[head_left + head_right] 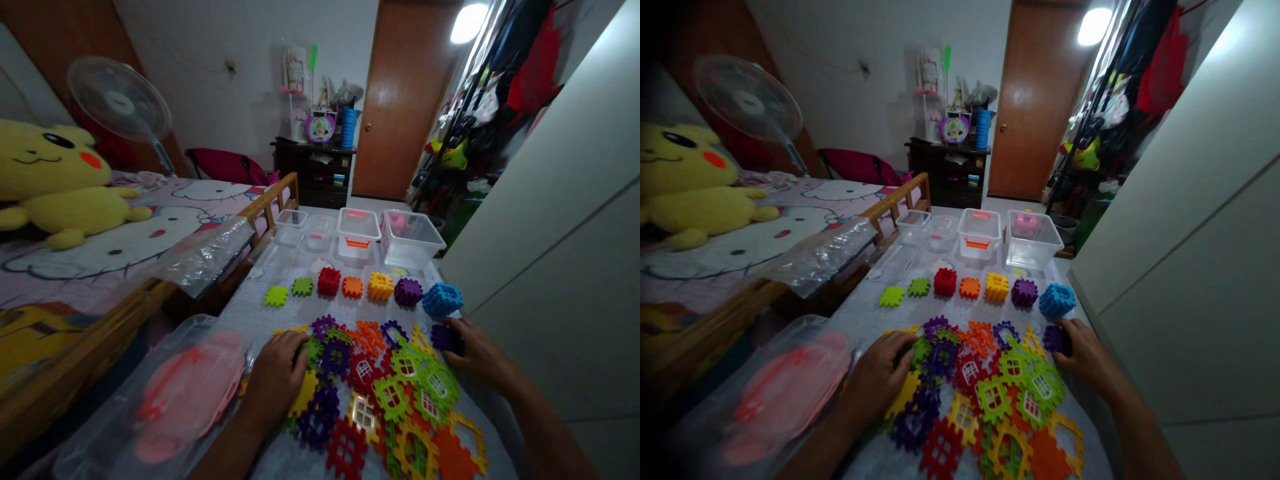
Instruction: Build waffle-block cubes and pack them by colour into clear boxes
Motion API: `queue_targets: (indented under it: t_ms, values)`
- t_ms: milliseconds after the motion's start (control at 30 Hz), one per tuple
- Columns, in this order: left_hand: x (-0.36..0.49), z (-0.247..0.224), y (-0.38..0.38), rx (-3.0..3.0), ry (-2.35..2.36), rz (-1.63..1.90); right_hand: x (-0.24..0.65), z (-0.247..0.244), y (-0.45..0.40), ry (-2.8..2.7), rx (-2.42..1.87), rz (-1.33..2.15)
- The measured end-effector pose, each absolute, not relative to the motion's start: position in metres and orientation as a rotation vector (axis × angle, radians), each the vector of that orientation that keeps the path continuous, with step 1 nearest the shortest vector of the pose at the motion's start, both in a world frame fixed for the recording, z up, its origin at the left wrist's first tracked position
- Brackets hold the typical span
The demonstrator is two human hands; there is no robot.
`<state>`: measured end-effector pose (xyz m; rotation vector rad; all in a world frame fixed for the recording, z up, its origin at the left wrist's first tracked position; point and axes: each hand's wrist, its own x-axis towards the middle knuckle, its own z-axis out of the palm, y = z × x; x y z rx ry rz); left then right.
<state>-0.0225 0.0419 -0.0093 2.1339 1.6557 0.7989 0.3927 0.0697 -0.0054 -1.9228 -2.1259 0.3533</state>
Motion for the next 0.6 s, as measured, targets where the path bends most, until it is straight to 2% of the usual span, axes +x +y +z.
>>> queue_targets:
  t_ms: [233, 433, 600]
  values:
    - [-0.02, -0.005, 0.04, 2.117, 1.666, 0.796, 0.372, 0.028, 0.063, -2.245, -1.767, 0.32]
    - [-0.019, -0.005, 0.038, 2.123, 1.658, 0.788, 0.24, 0.073, 0.082, -2.508, -1.306, 0.342]
    - [-0.019, -0.007, 0.036, 2.13, 1.697, 0.76, 0.127, 0.068, 0.119, -2.573, -1.171, 0.294]
